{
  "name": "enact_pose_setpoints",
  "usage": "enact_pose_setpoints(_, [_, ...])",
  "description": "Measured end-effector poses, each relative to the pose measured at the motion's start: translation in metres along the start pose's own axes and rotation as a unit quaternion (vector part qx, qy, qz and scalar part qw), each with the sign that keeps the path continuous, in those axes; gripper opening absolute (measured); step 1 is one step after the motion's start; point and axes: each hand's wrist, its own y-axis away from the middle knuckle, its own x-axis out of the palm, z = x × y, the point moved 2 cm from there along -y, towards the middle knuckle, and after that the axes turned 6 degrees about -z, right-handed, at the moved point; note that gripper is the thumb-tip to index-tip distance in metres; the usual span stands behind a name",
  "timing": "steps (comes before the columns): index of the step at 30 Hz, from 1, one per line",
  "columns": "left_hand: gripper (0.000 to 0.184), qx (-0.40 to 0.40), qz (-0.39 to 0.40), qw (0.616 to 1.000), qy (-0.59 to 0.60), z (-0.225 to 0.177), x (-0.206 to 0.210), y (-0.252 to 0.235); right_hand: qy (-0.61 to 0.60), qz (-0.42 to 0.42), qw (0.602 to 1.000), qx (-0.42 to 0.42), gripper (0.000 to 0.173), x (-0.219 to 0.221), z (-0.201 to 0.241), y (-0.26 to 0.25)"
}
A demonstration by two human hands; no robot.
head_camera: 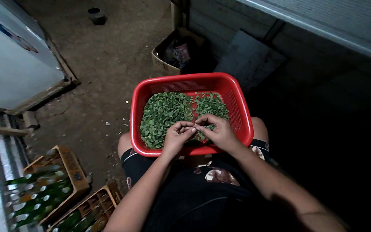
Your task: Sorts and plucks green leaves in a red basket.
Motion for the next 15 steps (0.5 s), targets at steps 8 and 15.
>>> enact_pose_setpoints(8, [0.008, 0.02, -0.015, 1.0, -0.003, 0.002, -0.003, 0.0, 0.048, -0.034, 0.998, -0.019, 0.013, -0.006, -0.006, 0.001])
enact_pose_setpoints(15, [0.008, 0.024, -0.027, 0.999, 0.002, 0.003, -0.008, -0.001, 0.023, -0.048, 0.999, 0.001, 0.012, -0.014, -0.005, -0.001])
